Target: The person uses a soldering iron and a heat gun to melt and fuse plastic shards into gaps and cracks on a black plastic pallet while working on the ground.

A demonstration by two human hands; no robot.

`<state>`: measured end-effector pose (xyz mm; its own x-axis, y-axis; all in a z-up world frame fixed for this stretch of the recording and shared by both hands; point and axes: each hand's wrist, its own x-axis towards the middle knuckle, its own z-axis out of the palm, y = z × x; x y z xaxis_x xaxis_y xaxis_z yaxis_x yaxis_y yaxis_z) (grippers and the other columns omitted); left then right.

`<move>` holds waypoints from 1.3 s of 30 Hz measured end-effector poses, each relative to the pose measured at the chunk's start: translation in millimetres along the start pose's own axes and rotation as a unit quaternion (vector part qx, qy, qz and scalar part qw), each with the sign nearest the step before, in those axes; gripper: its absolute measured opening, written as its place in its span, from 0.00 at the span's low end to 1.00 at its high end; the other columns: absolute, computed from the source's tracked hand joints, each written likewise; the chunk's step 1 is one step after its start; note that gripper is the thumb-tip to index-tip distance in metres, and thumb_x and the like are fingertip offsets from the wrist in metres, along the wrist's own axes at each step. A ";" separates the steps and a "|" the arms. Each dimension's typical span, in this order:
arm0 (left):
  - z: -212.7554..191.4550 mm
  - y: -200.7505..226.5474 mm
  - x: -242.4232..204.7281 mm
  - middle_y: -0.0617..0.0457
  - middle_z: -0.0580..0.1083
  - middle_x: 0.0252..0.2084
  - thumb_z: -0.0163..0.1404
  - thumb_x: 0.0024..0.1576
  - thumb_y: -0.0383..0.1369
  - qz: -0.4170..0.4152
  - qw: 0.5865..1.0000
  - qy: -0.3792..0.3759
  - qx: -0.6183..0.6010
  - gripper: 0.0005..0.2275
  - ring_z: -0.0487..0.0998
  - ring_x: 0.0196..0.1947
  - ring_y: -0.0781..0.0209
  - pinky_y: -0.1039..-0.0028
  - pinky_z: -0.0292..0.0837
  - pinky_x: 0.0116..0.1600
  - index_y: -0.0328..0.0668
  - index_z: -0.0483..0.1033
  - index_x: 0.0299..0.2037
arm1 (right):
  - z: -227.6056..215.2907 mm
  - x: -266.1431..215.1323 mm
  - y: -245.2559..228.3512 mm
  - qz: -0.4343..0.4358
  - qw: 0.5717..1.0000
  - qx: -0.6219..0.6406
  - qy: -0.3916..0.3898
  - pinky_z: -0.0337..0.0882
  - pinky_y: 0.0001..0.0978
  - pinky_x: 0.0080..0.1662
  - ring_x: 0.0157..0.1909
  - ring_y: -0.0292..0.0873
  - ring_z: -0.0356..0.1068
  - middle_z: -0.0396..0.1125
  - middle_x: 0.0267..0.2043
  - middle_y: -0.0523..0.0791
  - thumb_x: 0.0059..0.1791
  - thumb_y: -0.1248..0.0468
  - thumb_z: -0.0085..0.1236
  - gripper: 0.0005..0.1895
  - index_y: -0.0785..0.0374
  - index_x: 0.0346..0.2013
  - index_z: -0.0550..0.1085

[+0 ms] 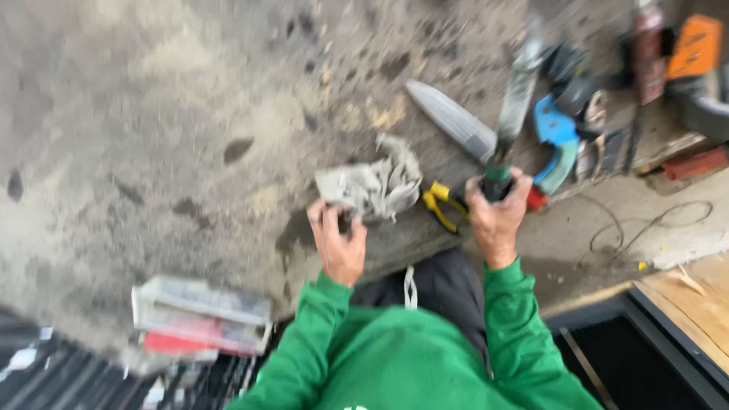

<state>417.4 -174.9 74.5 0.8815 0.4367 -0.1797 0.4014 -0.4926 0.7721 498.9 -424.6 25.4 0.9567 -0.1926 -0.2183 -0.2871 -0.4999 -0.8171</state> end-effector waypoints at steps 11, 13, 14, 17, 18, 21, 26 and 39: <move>2.6 7.8 104.3 0.46 0.70 0.54 0.50 0.58 0.25 0.154 0.940 -0.140 0.269 0.18 0.72 0.48 0.47 0.60 0.70 0.51 0.47 0.79 0.59 | -19.2 7.7 1.9 0.010 0.991 0.091 -0.100 0.70 0.27 0.51 0.47 0.34 0.66 0.63 0.46 0.42 0.52 0.72 0.65 0.23 0.64 0.53 0.60; 3.4 -0.5 103.5 0.47 0.71 0.53 0.51 0.57 0.26 0.222 0.931 -0.153 0.248 0.15 0.72 0.48 0.48 0.61 0.70 0.51 0.47 0.78 0.54 | -24.6 10.2 -0.7 -0.005 0.992 0.050 -0.120 0.70 0.28 0.52 0.47 0.35 0.65 0.64 0.46 0.43 0.53 0.72 0.65 0.21 0.65 0.52 0.61; 2.1 -5.9 100.3 0.48 0.72 0.53 0.51 0.56 0.27 0.255 0.924 -0.158 0.238 0.13 0.72 0.48 0.49 0.61 0.70 0.50 0.47 0.77 0.52 | -28.4 9.6 -4.6 0.013 0.986 0.067 -0.151 0.70 0.28 0.52 0.46 0.35 0.66 0.65 0.45 0.42 0.53 0.71 0.65 0.22 0.65 0.53 0.61; 3.2 -18.7 85.0 0.50 0.71 0.43 0.52 0.63 0.34 0.214 0.937 -0.132 0.243 0.06 0.74 0.46 0.49 0.61 0.74 0.50 0.43 0.75 0.44 | -29.7 12.7 -31.7 0.061 0.960 0.132 -0.237 0.71 0.27 0.50 0.46 0.34 0.68 0.68 0.45 0.42 0.51 0.69 0.65 0.22 0.64 0.53 0.62; 3.7 -20.4 77.5 0.50 0.72 0.42 0.52 0.64 0.35 0.165 0.955 -0.122 0.214 0.06 0.75 0.43 0.51 0.63 0.75 0.48 0.42 0.75 0.44 | -25.5 7.6 -41.0 0.080 0.949 0.163 -0.257 0.72 0.27 0.50 0.46 0.34 0.69 0.68 0.46 0.42 0.51 0.69 0.65 0.21 0.64 0.52 0.63; 5.2 -14.9 68.1 0.50 0.76 0.43 0.52 0.67 0.35 0.028 0.999 -0.030 -0.018 0.08 0.78 0.39 0.56 0.67 0.78 0.46 0.37 0.73 0.44 | -9.1 0.6 -61.9 0.095 0.935 0.146 -0.308 0.71 0.27 0.46 0.43 0.34 0.67 0.67 0.44 0.43 0.49 0.68 0.67 0.21 0.65 0.50 0.64; -15.8 8.8 27.8 0.44 0.80 0.45 0.51 0.66 0.28 -0.180 0.868 0.204 -0.416 0.06 0.82 0.37 0.58 0.68 0.80 0.47 0.33 0.71 0.46 | 35.0 -23.4 -92.9 0.115 0.895 0.214 -0.374 0.72 0.26 0.47 0.44 0.33 0.68 0.69 0.43 0.41 0.48 0.67 0.67 0.20 0.64 0.48 0.65; -50.1 -76.2 -55.0 0.57 0.67 0.26 0.43 0.66 0.29 -0.368 0.770 0.274 -0.444 0.06 0.63 0.22 0.71 0.78 0.60 0.27 0.37 0.73 0.46 | 159.4 -80.2 -125.5 0.056 0.894 0.088 -0.435 0.68 0.28 0.38 0.36 0.32 0.64 0.66 0.36 0.39 0.48 0.62 0.66 0.20 0.65 0.47 0.66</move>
<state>325.9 -123.7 56.1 0.1614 0.7238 -0.6708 0.1992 0.6419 0.7405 465.9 -211.8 60.4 0.6200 0.5346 -0.5743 -0.4455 -0.3626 -0.8186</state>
